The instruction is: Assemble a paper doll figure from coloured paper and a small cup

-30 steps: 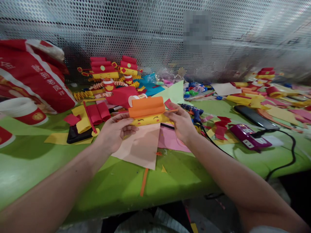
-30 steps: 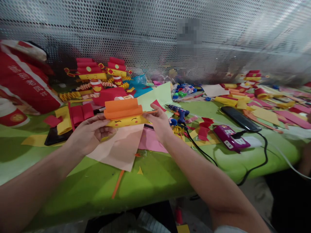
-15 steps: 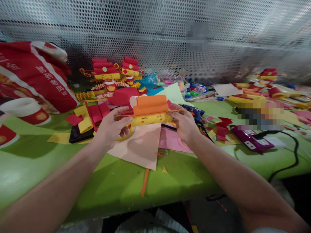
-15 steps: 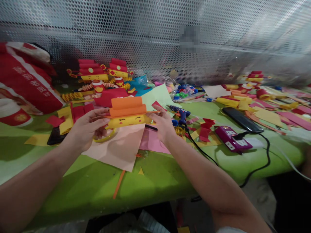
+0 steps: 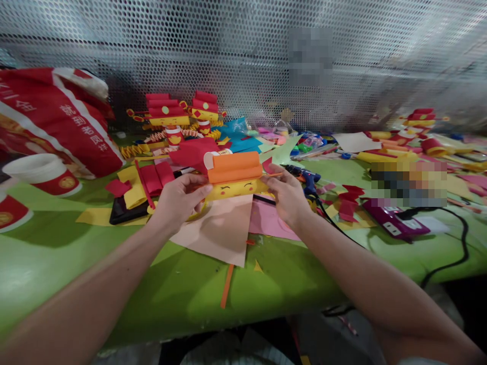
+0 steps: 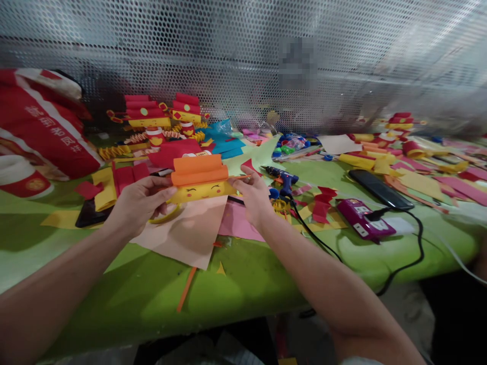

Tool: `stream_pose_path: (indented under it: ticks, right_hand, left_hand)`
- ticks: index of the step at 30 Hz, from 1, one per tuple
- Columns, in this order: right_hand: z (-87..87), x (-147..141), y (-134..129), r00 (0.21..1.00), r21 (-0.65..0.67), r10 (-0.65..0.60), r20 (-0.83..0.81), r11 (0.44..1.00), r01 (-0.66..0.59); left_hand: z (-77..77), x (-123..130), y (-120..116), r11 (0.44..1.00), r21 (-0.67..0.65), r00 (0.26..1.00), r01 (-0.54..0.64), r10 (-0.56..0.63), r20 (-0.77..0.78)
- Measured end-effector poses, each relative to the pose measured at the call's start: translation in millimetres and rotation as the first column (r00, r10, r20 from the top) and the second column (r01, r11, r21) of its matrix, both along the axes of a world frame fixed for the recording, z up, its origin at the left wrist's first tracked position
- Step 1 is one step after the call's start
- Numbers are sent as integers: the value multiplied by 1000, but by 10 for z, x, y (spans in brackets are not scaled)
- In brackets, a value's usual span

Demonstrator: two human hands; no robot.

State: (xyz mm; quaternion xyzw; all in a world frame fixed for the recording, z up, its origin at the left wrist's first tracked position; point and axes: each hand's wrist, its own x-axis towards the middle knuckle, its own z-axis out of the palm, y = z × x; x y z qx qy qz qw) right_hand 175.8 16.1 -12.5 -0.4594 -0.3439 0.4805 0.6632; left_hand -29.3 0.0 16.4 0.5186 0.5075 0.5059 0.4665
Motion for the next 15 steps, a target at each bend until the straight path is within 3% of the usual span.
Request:
stream_pose_path:
  ticks: [15]
  right_hand:
    - [-29,-1,7,999,80,39,3,996,-40]
  left_hand:
    - [-2,2,19,999,-40,999,-14,12,-53]
